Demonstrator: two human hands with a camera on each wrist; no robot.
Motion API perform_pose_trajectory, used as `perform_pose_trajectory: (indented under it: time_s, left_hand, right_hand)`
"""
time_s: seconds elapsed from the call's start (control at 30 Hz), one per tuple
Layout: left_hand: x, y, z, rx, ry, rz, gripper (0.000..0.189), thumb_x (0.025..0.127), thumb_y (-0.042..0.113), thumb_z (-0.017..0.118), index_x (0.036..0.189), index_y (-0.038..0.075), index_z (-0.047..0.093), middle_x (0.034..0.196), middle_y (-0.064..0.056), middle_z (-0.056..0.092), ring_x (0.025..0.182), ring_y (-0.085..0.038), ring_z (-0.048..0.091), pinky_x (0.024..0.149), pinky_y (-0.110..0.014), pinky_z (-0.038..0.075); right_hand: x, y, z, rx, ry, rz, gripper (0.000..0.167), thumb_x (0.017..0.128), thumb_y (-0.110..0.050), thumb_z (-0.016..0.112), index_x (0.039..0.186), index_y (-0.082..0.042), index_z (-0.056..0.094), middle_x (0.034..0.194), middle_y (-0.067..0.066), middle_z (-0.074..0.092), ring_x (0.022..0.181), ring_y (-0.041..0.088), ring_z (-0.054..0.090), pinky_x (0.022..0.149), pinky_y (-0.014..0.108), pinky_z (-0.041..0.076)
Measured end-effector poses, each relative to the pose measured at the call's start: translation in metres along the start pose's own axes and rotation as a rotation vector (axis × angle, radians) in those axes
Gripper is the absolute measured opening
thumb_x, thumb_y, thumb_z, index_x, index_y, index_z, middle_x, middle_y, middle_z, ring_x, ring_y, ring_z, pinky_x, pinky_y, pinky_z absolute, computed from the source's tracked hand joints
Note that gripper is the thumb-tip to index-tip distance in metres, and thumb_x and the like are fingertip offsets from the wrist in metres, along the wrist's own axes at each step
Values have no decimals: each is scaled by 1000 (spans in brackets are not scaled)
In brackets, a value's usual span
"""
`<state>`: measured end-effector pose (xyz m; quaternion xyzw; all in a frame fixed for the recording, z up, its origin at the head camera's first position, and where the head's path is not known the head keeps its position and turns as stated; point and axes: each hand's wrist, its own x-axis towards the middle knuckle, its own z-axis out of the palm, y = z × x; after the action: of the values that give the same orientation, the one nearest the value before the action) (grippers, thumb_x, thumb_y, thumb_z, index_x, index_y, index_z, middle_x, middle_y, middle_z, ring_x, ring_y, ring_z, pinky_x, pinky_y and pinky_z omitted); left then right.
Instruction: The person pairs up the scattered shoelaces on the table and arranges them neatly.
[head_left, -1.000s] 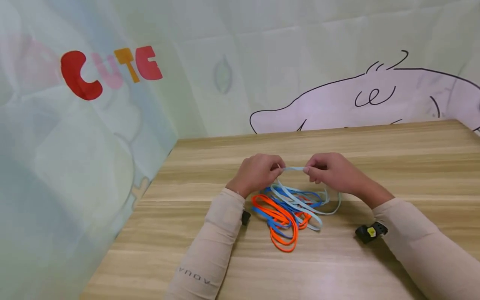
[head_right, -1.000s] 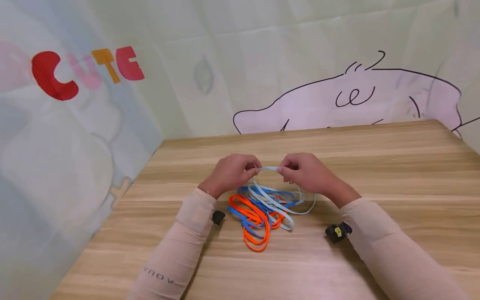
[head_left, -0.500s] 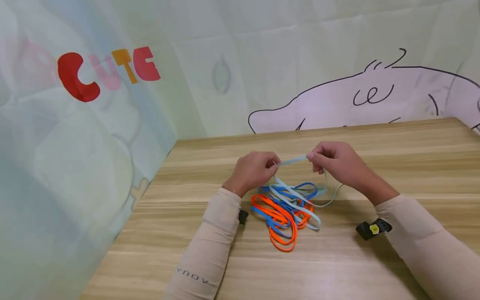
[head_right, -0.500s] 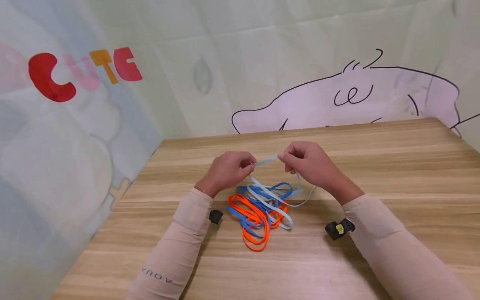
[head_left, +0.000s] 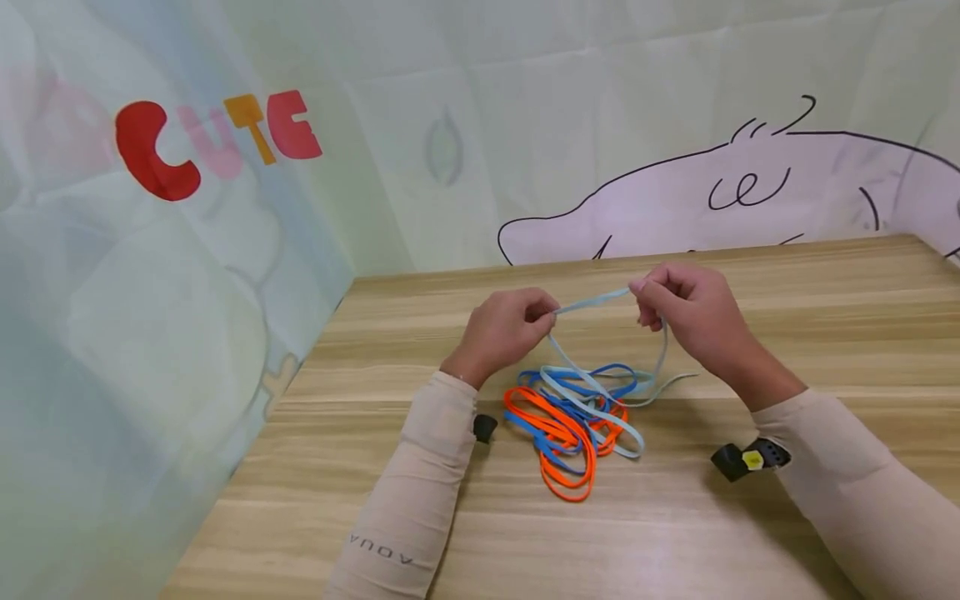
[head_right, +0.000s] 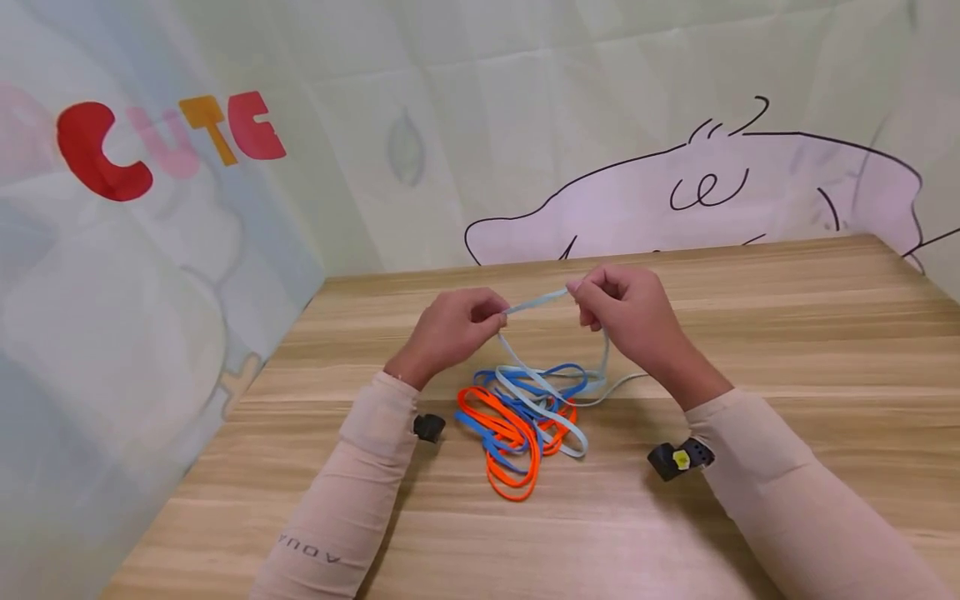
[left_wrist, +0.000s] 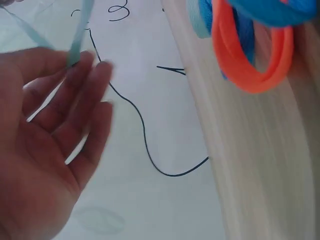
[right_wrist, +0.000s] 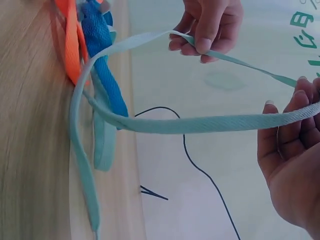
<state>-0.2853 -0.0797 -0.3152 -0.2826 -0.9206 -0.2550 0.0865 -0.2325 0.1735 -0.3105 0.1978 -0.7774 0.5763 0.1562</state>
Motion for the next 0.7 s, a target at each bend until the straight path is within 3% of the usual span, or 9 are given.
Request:
perform_pose_trajectory:
  time_s: [0.17, 0.43, 0.6, 0.7]
  left_hand:
    - [0, -1, 0, -104, 118, -2, 16, 99, 20, 64, 108, 11, 74, 92, 4, 72, 82, -10, 63, 75, -28, 52]
    - [-1, -2, -1, -166, 242, -4, 18, 98, 18, 64, 109, 11, 76, 91, 2, 72, 78, -12, 62, 68, -26, 52]
    - [0, -6, -2, -221, 277, -14, 17, 96, 17, 65, 107, 10, 76, 89, 2, 72, 79, -12, 63, 72, -28, 53]
    - [0, -8, -2, -248, 271, -37, 17, 96, 18, 66, 107, 10, 76, 89, 2, 72, 80, -13, 63, 74, -29, 53]
  right_hand:
    - [-1, -4, -1, 49, 73, -25, 30, 102, -20, 61, 84, 4, 59, 71, 10, 58, 67, 23, 57, 61, 26, 52]
    - [-1, -8, -5, 120, 144, -39, 30, 102, -19, 60, 83, 5, 58, 68, 9, 56, 66, 22, 58, 61, 25, 50]
    - [1, -11, -7, 226, 151, -67, 25, 101, -14, 61, 84, 4, 64, 67, 10, 57, 64, 21, 57, 60, 25, 49]
    - [1, -12, -8, 226, 145, -65, 23, 101, -15, 61, 87, 2, 66, 67, 10, 57, 64, 21, 57, 60, 26, 49]
